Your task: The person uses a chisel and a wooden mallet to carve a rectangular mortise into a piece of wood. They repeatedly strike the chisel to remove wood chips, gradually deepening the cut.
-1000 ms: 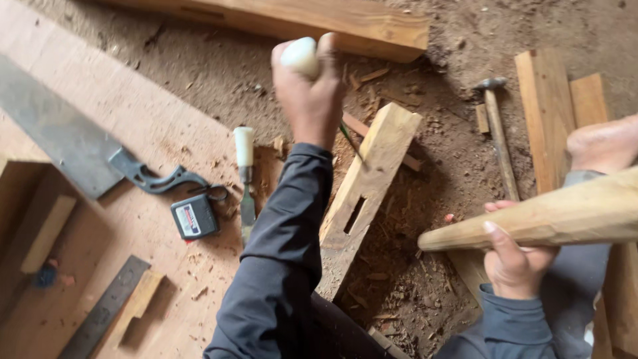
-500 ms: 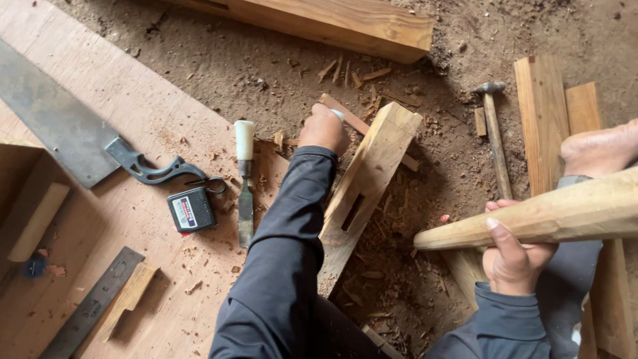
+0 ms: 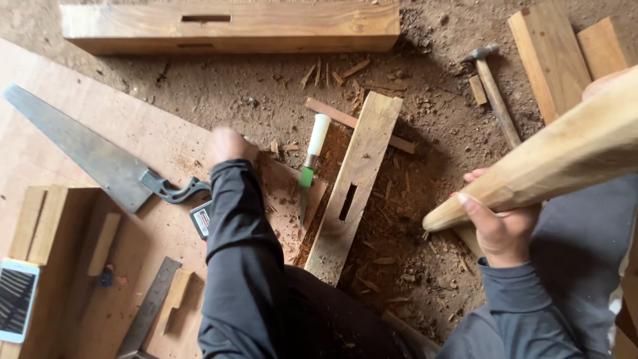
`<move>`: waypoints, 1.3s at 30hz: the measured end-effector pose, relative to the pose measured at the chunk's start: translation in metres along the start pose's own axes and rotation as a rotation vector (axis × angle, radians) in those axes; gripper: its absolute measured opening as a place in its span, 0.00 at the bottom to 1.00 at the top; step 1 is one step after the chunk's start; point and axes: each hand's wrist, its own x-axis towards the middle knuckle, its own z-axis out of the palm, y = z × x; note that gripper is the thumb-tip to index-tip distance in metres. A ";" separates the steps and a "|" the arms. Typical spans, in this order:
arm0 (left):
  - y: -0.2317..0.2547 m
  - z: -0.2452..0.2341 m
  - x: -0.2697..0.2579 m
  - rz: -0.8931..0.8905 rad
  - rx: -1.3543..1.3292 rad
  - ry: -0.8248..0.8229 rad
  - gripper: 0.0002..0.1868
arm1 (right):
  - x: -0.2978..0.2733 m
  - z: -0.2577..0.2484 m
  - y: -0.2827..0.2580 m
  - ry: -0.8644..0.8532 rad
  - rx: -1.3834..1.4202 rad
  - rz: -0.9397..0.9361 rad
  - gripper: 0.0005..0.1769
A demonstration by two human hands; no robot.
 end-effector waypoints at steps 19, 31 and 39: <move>0.099 -0.052 -0.166 0.826 -0.895 0.521 0.09 | 0.002 -0.010 0.020 0.021 0.130 0.053 0.30; 0.103 -0.043 -0.143 0.783 -1.621 0.076 0.09 | 0.001 -0.017 0.025 0.070 0.217 0.074 0.31; 0.120 -0.028 -0.129 0.919 -1.344 0.270 0.11 | -0.002 -0.022 0.023 0.062 0.192 0.084 0.30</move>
